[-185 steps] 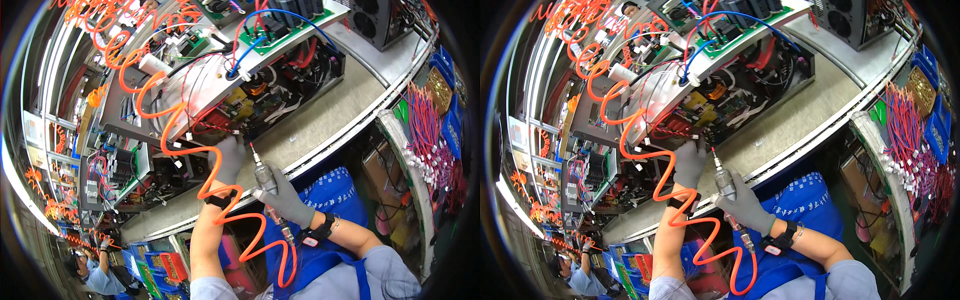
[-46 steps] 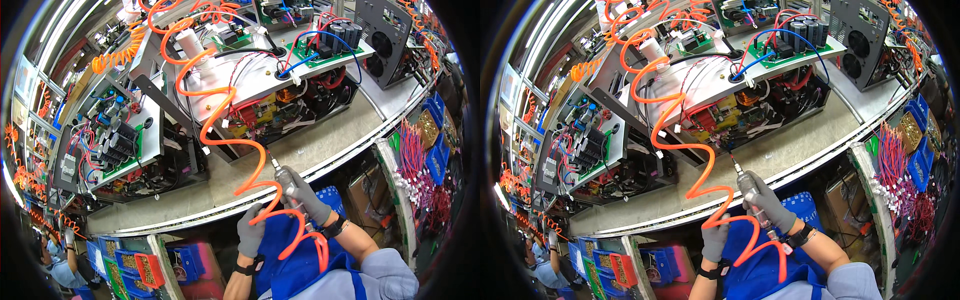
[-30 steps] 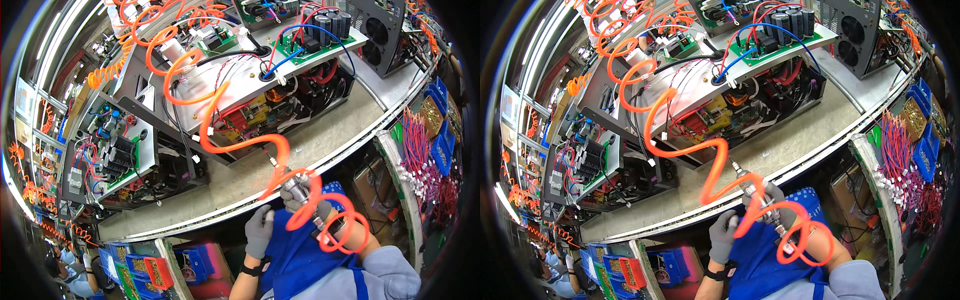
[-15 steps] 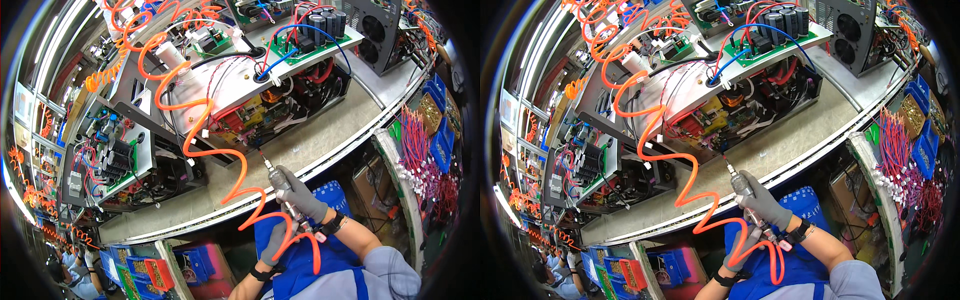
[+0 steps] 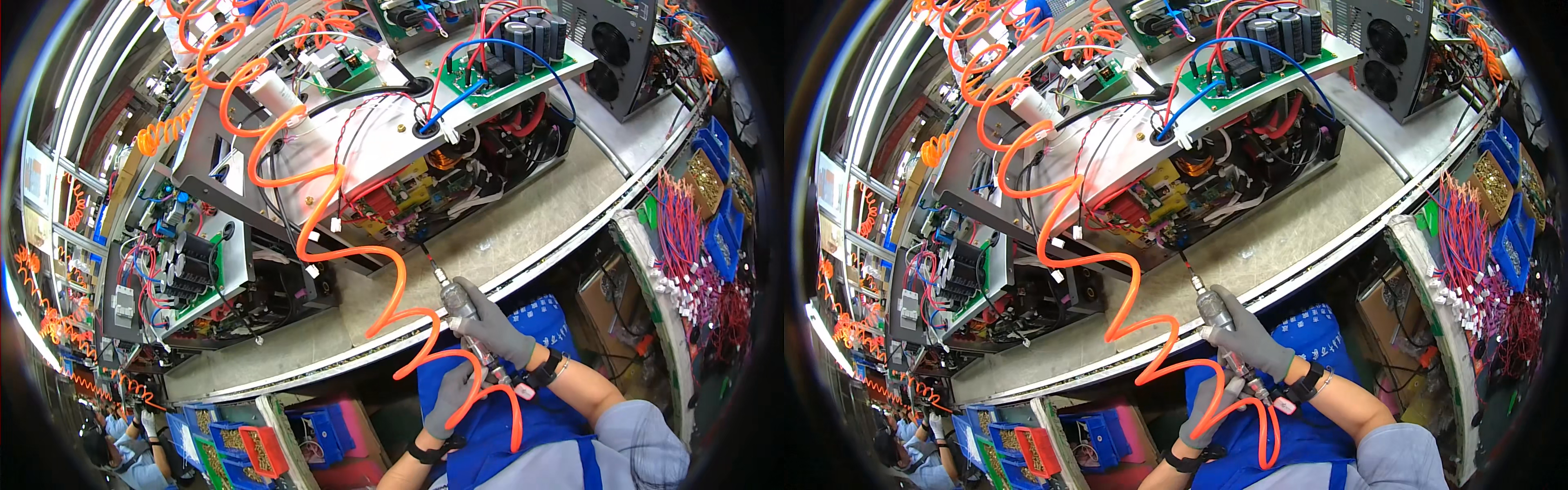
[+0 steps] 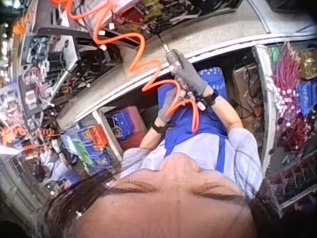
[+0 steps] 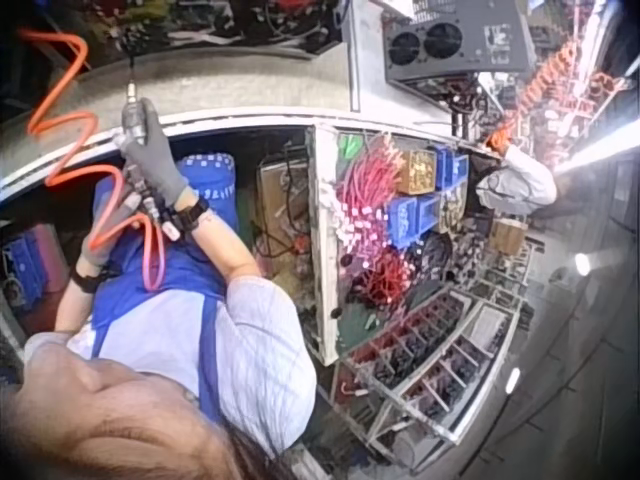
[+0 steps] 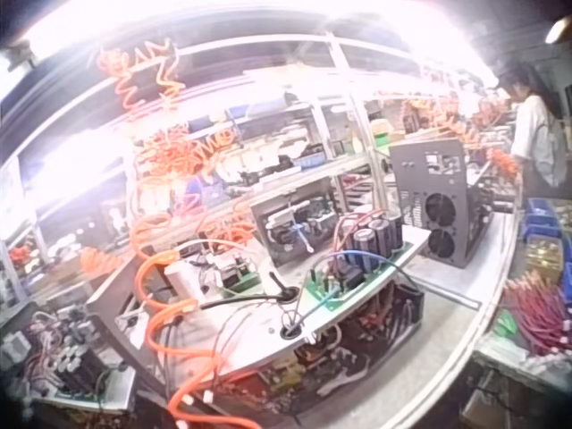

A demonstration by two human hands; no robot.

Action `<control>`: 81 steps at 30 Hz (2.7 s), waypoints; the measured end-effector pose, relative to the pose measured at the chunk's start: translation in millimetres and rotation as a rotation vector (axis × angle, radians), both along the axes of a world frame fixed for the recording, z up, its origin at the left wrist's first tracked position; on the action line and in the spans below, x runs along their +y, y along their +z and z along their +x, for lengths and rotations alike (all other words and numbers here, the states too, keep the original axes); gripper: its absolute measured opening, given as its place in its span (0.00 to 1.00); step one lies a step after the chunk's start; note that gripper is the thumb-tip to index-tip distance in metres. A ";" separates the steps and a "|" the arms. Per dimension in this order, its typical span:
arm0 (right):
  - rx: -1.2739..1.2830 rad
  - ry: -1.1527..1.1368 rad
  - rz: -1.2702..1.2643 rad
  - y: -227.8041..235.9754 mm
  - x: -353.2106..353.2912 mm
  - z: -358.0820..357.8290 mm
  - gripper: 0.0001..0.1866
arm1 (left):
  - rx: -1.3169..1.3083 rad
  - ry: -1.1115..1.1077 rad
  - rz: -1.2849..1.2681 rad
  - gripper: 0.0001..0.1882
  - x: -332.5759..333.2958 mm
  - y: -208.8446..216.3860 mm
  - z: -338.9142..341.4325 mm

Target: Assembling and wiring industrial electronic components on a production line.

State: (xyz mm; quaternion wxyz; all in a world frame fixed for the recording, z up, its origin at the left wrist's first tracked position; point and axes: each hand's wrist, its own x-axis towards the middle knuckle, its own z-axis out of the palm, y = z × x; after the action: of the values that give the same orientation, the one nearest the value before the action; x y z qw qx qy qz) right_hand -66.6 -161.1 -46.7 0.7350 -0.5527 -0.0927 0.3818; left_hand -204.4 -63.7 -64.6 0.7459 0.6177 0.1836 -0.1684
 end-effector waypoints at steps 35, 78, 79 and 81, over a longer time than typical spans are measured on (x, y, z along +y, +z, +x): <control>-0.033 -0.371 -0.089 13.6 11.4 -50.4 0.44 | 0.065 -0.083 -0.101 0.15 6.2 43.5 -21.2; -1.341 -0.090 -1.062 41.4 21.6 160.7 0.27 | -0.325 -0.207 1.509 0.35 57.4 54.0 201.1; -1.349 -0.082 -1.093 38.3 21.8 162.5 0.26 | -0.301 -0.274 1.532 0.34 58.1 50.4 204.8; -1.380 -0.059 -1.126 33.7 23.6 166.7 0.25 | -0.275 -0.335 1.548 0.32 57.1 43.5 211.7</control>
State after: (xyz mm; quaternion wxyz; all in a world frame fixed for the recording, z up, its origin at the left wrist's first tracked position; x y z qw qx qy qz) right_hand 100.0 -137.4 -13.0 0.1445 -0.9409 -0.2991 -0.0663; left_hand 7.3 -6.6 -21.1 0.0868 0.9941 0.0595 -0.0256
